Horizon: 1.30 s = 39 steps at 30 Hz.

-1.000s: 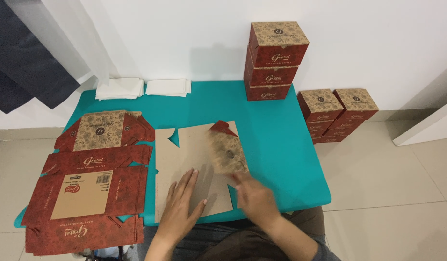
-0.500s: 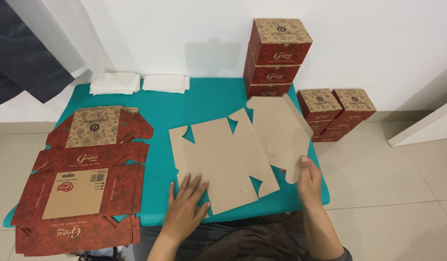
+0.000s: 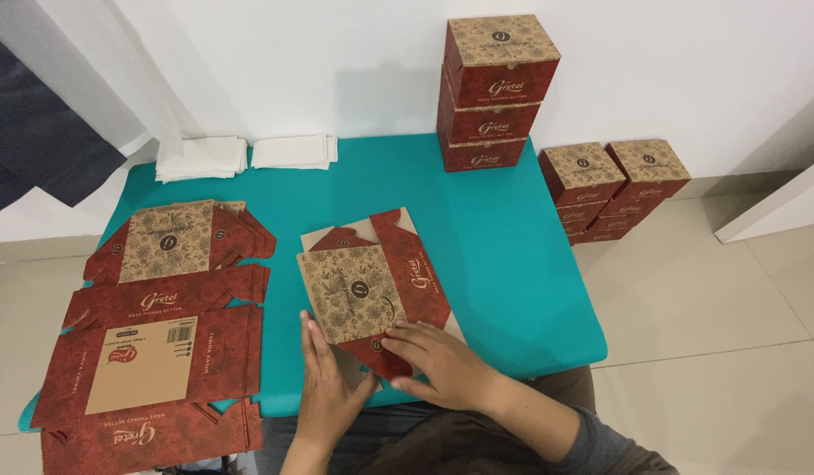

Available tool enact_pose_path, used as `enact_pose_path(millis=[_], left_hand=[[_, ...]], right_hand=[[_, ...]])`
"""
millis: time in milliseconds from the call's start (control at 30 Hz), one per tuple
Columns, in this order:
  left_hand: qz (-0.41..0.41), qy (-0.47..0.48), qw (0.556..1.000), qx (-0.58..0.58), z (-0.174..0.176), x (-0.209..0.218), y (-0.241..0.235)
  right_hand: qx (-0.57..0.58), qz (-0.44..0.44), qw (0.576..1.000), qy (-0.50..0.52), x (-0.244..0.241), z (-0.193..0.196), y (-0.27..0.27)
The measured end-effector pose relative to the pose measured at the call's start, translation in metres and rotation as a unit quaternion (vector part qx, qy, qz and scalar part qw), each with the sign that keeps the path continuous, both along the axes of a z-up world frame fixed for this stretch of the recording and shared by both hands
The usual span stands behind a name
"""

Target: The person assembles a flat cardboard box by folding and tucking the flaps into place. They then place a white cloth inside the box, close the lid, and stack the finished box with others on the table.

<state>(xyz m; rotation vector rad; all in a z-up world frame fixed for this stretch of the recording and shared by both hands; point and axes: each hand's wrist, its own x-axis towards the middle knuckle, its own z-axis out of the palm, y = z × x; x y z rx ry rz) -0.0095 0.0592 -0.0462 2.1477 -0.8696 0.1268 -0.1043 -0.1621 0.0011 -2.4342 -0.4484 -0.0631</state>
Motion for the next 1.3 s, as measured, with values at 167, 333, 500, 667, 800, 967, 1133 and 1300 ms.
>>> enact_pose_path(millis=[167, 333, 500, 667, 800, 967, 1133, 1300], left_hand=[[0.031, -0.035, 0.997, -0.065, -0.002, 0.000, 0.004], [0.044, -0.050, 0.997, -0.040, -0.002, 0.001, 0.007], [0.030, -0.073, 0.996, 0.033, -0.002, 0.004, 0.007], [0.038, -0.074, 0.995, 0.058, -0.011, 0.005, 0.010], [0.038, -0.093, 0.994, 0.049, -0.007, 0.005, 0.009], [0.014, -0.100, 0.995, -0.008, 0.012, 0.005, 0.006], [-0.011, -0.218, 0.976, 0.009, 0.054, -0.004, -0.009], [-0.148, -0.312, 0.934, -0.092, 0.087, -0.013, -0.021]], right_hand=[[-0.072, 0.005, 0.997, -0.006, -0.020, -0.009, -0.035], [-0.200, -0.033, 0.979, -0.004, -0.014, -0.017, -0.058], [-0.272, -0.078, 0.949, 0.141, 0.062, -0.010, -0.071], [-0.253, -0.111, 0.949, 0.152, 0.124, -0.018, -0.085], [-0.248, -0.119, 0.949, 0.152, 0.113, -0.012, -0.077], [-0.207, -0.038, 0.976, 0.059, 0.036, 0.002, -0.025], [-0.048, -0.116, 0.976, -0.177, -0.005, -0.008, 0.010], [0.310, -0.220, 0.905, -0.191, -0.008, -0.003, -0.009]])
